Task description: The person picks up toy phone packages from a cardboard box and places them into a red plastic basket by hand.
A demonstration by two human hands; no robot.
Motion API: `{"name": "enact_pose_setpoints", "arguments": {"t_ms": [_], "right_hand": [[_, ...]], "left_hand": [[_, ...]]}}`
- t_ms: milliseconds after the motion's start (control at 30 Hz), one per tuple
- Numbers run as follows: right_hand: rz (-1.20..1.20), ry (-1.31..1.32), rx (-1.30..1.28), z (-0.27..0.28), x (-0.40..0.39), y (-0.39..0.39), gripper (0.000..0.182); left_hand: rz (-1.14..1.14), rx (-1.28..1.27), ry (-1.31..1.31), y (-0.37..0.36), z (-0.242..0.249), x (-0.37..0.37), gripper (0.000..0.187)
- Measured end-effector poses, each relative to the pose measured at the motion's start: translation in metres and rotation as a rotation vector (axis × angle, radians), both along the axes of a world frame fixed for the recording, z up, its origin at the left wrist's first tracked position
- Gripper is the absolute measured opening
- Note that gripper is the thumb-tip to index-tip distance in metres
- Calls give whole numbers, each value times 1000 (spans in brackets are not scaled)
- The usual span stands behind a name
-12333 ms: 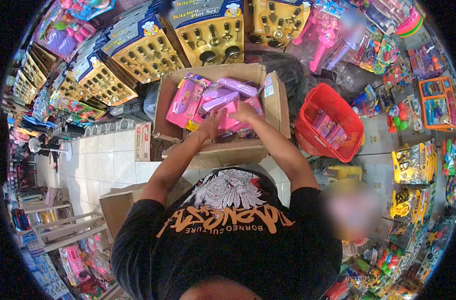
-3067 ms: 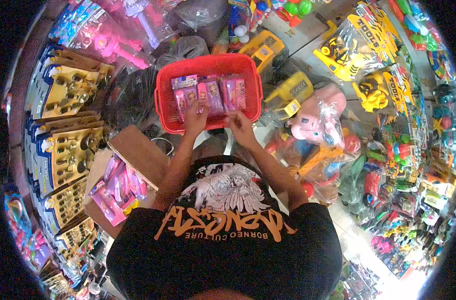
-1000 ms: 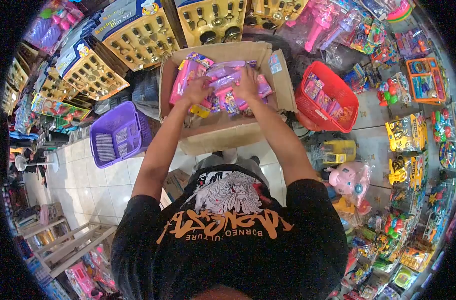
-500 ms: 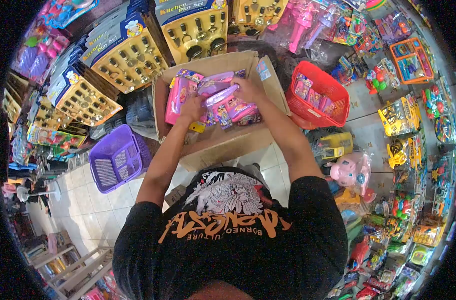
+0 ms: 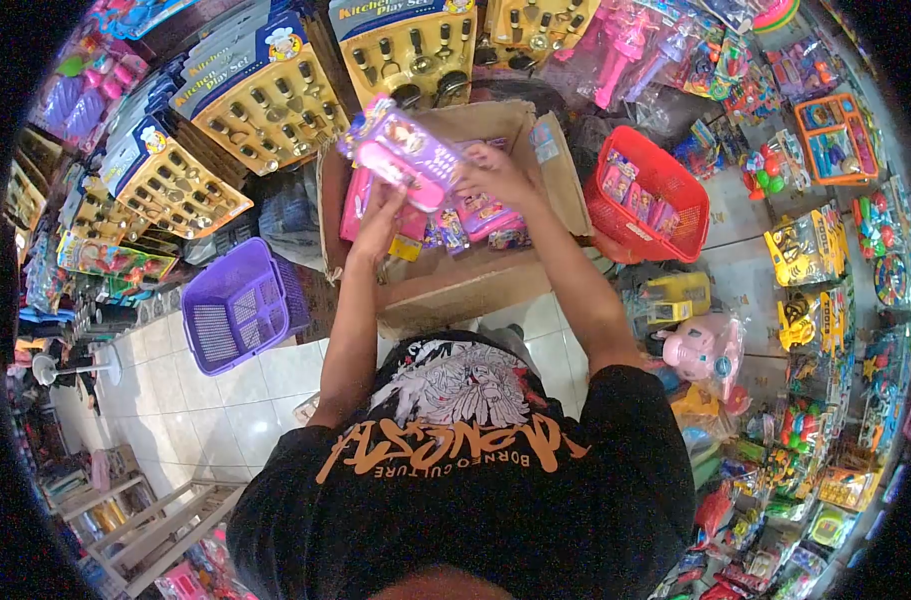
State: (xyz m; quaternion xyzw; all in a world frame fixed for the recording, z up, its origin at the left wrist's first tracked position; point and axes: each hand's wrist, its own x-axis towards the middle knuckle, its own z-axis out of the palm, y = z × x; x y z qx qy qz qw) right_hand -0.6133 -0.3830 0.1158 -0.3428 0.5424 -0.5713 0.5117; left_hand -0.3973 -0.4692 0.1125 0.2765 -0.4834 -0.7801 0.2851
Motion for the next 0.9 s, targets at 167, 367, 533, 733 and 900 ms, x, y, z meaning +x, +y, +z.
{"name": "enact_pose_setpoints", "arguments": {"t_ms": [167,367,533,733,900], "right_hand": [[49,175,-52,-24,20,-19,26],[56,669,11,-81,-2,-12,65],[206,1256,552,-73,25,-12,92],[107,1532,321,-108,-3,-19,62],[-50,987,-32,-16,2,-6,45]], "left_hand": [[298,70,109,-12,-17,7,42],[454,-227,48,-17,-25,31,32],[486,-266,-52,-8,-26,31,38],[432,-250,-33,-3,-21,35,47],[479,-296,29,-6,-15,43,47]]}}
